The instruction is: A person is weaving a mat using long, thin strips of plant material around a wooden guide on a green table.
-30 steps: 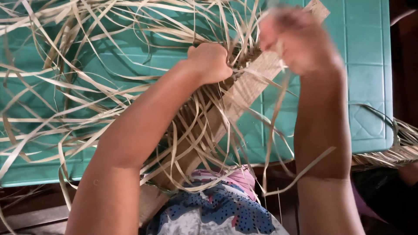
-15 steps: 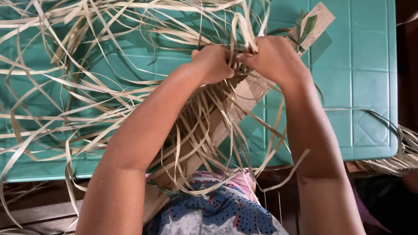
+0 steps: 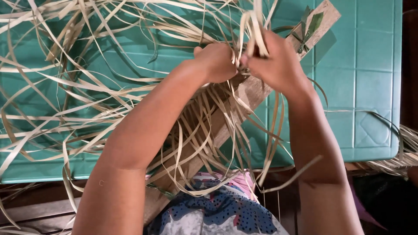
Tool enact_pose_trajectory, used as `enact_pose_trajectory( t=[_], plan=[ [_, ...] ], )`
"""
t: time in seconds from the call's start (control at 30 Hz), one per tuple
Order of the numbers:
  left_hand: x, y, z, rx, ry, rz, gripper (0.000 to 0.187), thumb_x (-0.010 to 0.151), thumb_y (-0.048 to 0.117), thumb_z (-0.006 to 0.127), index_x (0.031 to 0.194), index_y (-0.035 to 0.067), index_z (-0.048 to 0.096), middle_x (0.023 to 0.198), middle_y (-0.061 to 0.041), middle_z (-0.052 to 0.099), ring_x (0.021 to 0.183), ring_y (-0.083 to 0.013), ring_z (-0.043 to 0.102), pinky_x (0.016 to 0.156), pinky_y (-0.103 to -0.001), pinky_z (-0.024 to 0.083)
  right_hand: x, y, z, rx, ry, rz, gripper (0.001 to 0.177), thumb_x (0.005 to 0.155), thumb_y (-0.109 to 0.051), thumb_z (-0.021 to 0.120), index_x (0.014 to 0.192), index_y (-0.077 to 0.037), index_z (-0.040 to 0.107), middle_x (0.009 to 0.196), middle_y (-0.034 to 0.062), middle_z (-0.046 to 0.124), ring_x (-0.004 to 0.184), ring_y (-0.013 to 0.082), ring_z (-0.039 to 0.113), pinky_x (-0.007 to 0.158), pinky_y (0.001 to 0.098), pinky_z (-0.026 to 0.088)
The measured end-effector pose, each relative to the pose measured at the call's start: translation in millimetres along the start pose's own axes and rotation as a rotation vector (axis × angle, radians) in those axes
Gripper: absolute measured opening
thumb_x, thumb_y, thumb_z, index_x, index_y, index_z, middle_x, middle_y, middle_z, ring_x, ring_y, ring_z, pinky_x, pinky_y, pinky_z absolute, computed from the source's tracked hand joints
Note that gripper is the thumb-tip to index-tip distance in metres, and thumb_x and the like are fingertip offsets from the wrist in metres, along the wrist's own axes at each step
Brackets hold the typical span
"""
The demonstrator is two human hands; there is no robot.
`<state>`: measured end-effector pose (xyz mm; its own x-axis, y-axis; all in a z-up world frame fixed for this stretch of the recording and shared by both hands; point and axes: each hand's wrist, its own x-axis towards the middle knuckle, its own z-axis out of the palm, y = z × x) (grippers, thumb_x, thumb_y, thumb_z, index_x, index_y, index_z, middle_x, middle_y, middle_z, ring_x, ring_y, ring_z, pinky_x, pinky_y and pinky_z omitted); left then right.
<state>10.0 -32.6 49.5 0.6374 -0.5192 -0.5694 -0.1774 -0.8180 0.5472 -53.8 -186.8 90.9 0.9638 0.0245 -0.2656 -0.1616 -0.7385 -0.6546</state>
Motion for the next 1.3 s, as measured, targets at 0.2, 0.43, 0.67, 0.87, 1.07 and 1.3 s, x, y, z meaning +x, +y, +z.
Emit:
enact_pose_trajectory(
  t=[0.2,0.43,0.67,0.87,1.07,1.3],
  plan=[
    [-16.3,11.7,-18.4,0.012,-0.059,-0.006,0.028,0.099,0.036,0.048,0.107,0.025,0.072,0.108,-0.002,0.067,0.112,-0.0284,0.058,0.106,-0.050,0.031,-23.9,0.2,8.7,-0.024,-0.088,-0.012,0.022,0.094,-0.022,0.072,0.111,-0.012,0.062,0.093,0.0030,0.069,0.078,0.0138,0.063,0.069,0.0283,0.050],
    [25.2,-10.2,14.0,0.084,0.047,0.066,0.031,0.103,0.039,0.059,0.085,0.013,0.061,0.099,-0.006,0.069,0.117,-0.0336,0.058,0.108,-0.065,0.031,-62.3,-23.3,-16.1,-0.131,0.047,-0.343,0.014,0.103,-0.023,0.067,0.107,-0.013,0.077,0.067,-0.0053,0.063,0.048,0.0034,0.040,0.040,0.0216,0.025],
    [22.6,-17.4,19.1,0.046,0.080,0.144,0.047,0.108,0.034,0.056,0.067,0.020,0.039,0.066,-0.001,0.046,0.102,-0.0289,0.057,0.105,-0.057,0.029,-39.2,7.7,-25.1,-0.057,0.095,-0.224,0.005,0.106,-0.010,0.067,0.107,-0.005,0.069,0.074,0.0017,0.061,0.053,0.0068,0.048,0.042,0.0184,0.037],
    [33.2,-18.8,31.0,0.167,0.192,0.180,0.043,0.090,0.046,0.060,0.108,0.012,0.078,0.115,-0.009,0.074,0.130,-0.0355,0.054,0.111,-0.060,0.031,-19.9,7.4,-9.6,-0.488,-0.175,0.169,0.035,0.095,-0.039,0.070,0.086,-0.006,0.077,0.075,0.0245,0.069,0.078,0.0450,0.070,0.076,0.0562,0.052],
    [35.2,-24.3,36.4,0.100,0.261,0.220,0.035,0.086,0.043,0.059,0.095,0.014,0.077,0.094,-0.008,0.073,0.123,-0.0342,0.057,0.108,-0.057,0.036,5.9,24.0,-1.8,0.009,-0.067,0.128,0.014,0.088,-0.030,0.071,0.085,-0.018,0.077,0.066,0.0043,0.070,0.074,0.0170,0.067,0.080,0.0341,0.050],
    [22.0,-16.3,21.0,0.080,0.186,0.231,0.027,0.094,0.036,0.061,0.078,0.016,0.070,0.085,-0.005,0.068,0.119,-0.0323,0.054,0.105,-0.056,0.033,28.1,38.9,-4.4,0.575,-0.117,0.154,0.027,0.098,-0.006,0.064,0.122,0.007,0.064,0.080,0.0186,0.071,0.063,0.0205,0.071,0.054,0.0272,0.060]
  ],
)
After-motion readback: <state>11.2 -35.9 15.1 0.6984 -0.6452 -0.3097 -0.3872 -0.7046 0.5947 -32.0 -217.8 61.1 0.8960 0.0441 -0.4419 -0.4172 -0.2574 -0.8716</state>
